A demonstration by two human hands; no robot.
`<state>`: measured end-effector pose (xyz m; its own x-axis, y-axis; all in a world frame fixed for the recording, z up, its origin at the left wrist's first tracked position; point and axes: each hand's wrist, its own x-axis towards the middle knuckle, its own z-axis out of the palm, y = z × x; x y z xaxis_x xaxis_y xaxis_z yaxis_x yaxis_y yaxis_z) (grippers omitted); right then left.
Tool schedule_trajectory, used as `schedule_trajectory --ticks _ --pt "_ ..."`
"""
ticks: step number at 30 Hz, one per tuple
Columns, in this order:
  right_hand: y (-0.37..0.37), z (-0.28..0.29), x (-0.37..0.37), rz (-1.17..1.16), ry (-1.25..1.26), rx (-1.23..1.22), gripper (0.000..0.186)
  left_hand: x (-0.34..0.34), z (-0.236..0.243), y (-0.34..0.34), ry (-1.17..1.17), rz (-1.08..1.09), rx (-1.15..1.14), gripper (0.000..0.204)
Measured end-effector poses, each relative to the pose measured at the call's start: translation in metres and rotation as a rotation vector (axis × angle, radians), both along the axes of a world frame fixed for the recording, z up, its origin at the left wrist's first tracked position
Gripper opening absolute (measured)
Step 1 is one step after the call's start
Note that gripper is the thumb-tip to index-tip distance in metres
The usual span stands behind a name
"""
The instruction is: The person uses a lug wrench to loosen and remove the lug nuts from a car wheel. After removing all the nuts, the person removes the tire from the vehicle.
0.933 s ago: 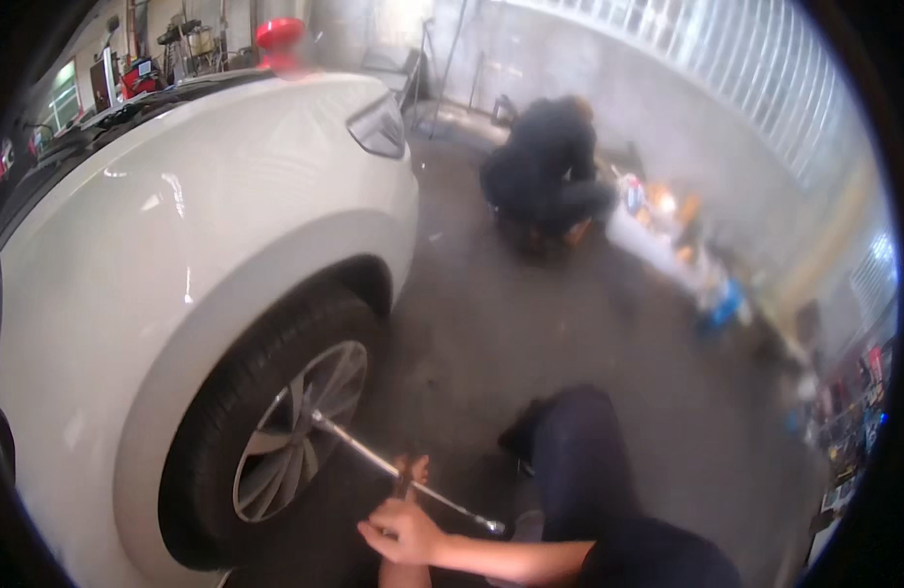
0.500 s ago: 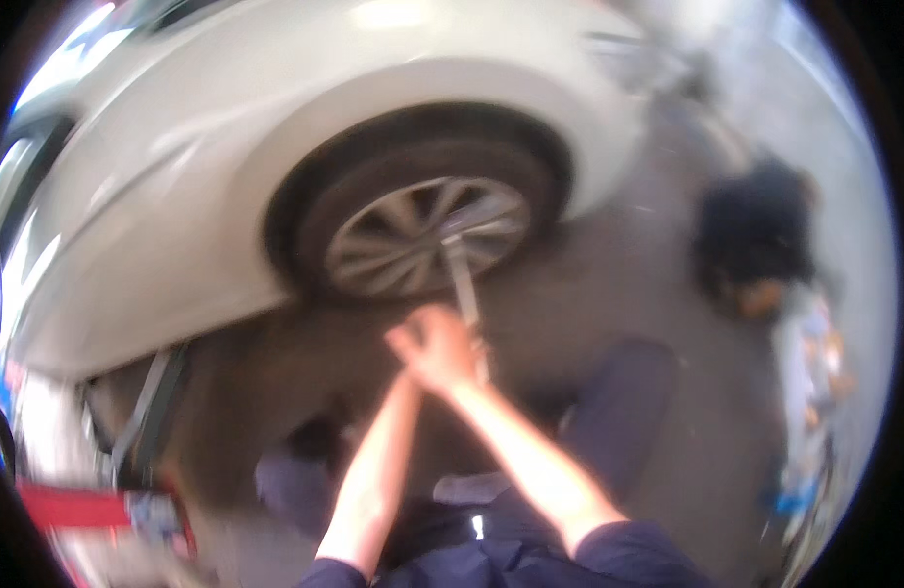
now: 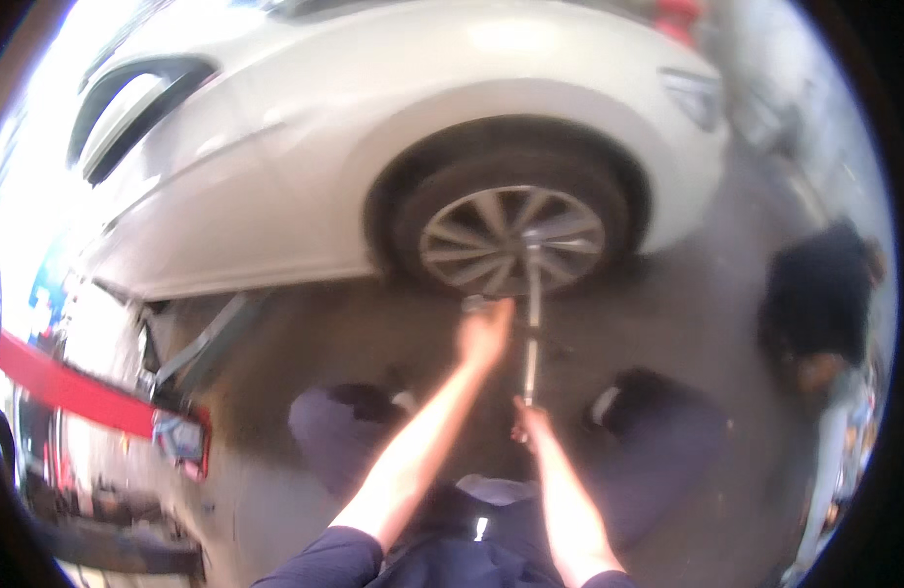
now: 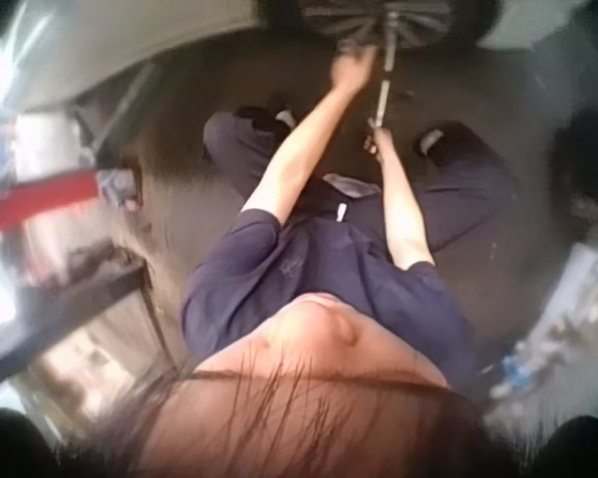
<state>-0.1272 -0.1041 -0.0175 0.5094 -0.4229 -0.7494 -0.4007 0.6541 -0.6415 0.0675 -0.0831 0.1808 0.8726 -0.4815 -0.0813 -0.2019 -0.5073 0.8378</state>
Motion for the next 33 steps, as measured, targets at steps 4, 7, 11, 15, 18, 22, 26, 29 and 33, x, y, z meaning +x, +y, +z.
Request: schedule_trajectory --ticks 4,7,11,15,18,22,26,29,33 --pt "0.046 0.058 0.048 0.036 0.030 -0.067 0.041 0.088 -0.069 0.055 0.132 0.243 0.136 0.072" --pt "0.033 0.058 0.027 -0.046 0.027 -0.102 0.040 0.086 -0.108 0.062 0.642 0.162 0.080 0.081" --pt "0.024 0.075 0.012 -0.001 0.077 -0.128 0.038 0.072 -0.125 0.072 0.601 -0.141 0.347 0.068" --pt "0.019 0.096 -0.001 0.004 0.081 -0.100 0.044 0.055 -0.098 0.085 0.230 -0.638 0.640 0.060" --pt "0.018 0.114 -0.002 0.071 0.227 -0.289 0.051 0.042 -0.048 0.077 -0.029 -0.804 0.587 0.062" --pt "0.020 0.063 -0.010 0.098 0.457 -0.874 0.046 0.002 0.000 0.003 -0.036 -0.599 0.167 0.077" --pt "0.016 0.093 -0.006 0.137 0.343 -0.631 0.042 -0.020 0.023 -0.066 -0.015 -0.537 -0.105 0.081" --pt "0.008 0.091 -0.016 0.135 0.244 -0.567 0.040 -0.030 0.054 -0.090 -0.126 -0.451 0.059 0.053" --pt "0.006 0.139 -0.009 0.174 0.219 -0.381 0.039 -0.007 0.061 -0.091 -0.654 -0.508 0.254 0.042"
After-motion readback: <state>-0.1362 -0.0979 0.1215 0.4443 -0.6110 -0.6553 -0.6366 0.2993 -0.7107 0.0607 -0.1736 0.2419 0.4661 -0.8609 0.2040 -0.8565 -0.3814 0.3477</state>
